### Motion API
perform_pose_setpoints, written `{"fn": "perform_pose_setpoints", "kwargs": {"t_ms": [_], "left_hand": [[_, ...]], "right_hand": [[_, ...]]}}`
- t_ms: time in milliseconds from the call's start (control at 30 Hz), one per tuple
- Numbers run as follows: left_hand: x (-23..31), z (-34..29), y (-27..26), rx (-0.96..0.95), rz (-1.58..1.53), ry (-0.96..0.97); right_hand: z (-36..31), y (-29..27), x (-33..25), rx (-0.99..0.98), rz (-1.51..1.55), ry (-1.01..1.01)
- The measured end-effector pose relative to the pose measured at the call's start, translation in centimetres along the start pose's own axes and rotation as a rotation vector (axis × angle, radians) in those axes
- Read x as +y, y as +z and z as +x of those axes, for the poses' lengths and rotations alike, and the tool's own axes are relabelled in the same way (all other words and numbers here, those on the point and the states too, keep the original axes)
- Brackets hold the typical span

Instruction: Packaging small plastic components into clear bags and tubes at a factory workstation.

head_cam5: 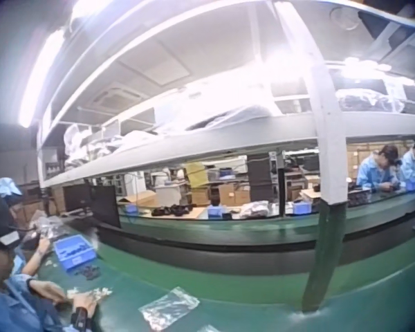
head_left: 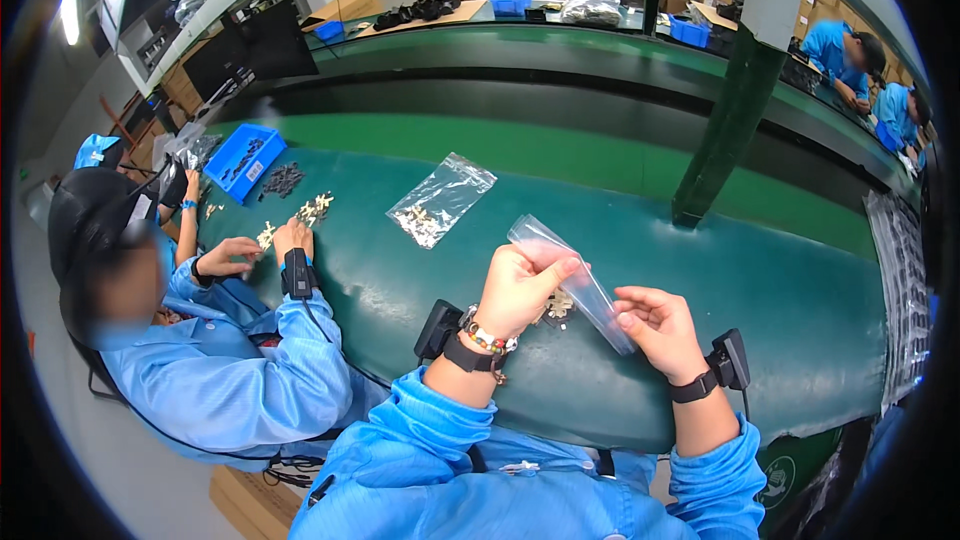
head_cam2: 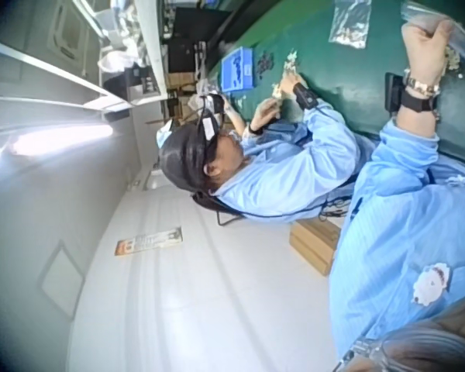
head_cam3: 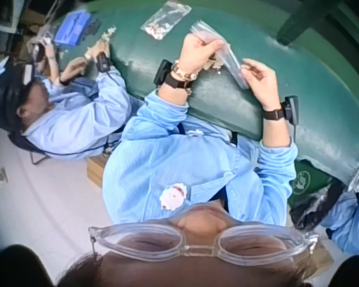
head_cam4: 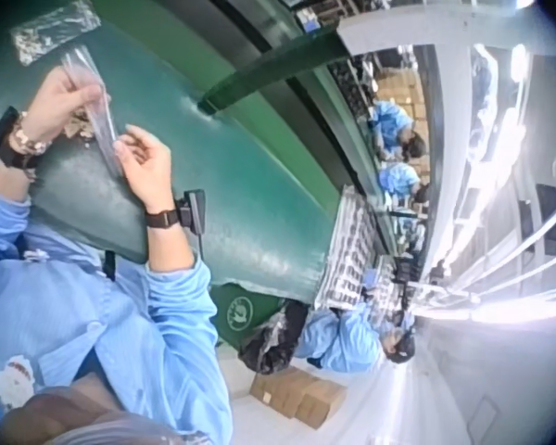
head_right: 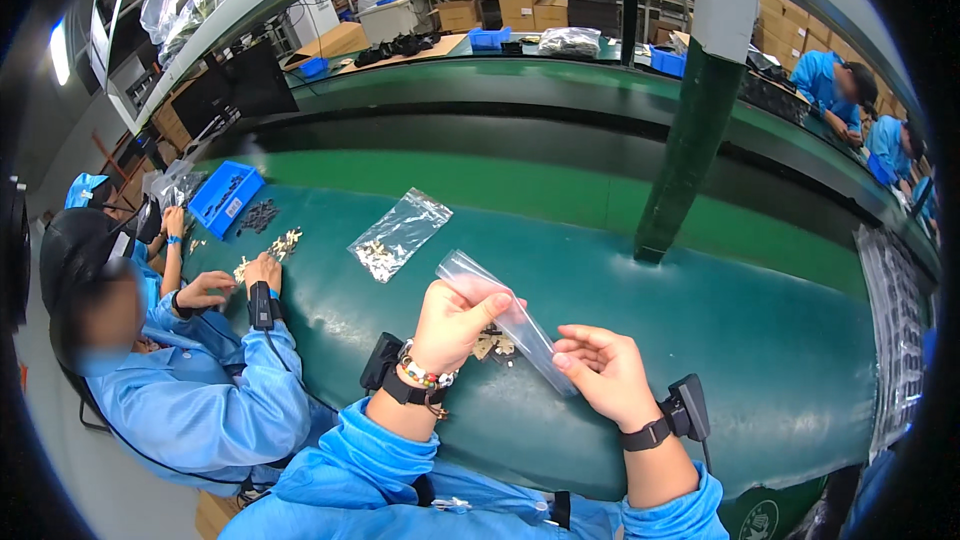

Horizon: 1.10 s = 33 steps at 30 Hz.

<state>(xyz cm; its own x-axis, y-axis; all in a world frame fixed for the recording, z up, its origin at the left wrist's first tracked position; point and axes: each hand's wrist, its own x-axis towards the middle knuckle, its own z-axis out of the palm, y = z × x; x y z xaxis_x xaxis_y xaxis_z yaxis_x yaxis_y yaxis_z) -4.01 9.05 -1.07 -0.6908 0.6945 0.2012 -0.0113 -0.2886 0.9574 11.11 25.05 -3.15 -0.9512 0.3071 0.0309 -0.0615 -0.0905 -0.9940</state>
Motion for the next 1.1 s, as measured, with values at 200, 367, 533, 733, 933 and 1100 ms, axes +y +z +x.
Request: {"fn": "perform_pose_setpoints", "kwargs": {"t_ms": [200, 367, 533, 733, 933, 1100], "left_hand": [[0.1, -0.4, 0.9, -0.107, -0.057, -0.088], [-0.7, -0.3, 0.6, -0.186, -0.195, -0.116], [-0.5, -0.4, 0.9, -0.227, -0.288, -0.097], [-0.6, -0.6, 2.0, -0.134, -0.115, -0.107], [-1.0, -0.8, 2.4, -0.087, -0.071, -0.11], [-1.0, -0.8, 2.5, -0.062, -0.047, -0.12]], "right_hand": [[-0.2, 0.2, -0.5, -0.091, 0.006, 0.082], [-0.3, 0.3, -0.9, -0.238, 0.085, 0.14], [-0.5, 0.2, -1.4, -0.225, 0.19, 0.13], [-0.3, 1.0, -0.4, -0.084, 0.071, 0.039], [-0.5, 1.2, 0.0, -0.052, -0.091, 0.011], [-0.3, 0.9, 0.0, -0.062, -0.064, 0.043]]}}
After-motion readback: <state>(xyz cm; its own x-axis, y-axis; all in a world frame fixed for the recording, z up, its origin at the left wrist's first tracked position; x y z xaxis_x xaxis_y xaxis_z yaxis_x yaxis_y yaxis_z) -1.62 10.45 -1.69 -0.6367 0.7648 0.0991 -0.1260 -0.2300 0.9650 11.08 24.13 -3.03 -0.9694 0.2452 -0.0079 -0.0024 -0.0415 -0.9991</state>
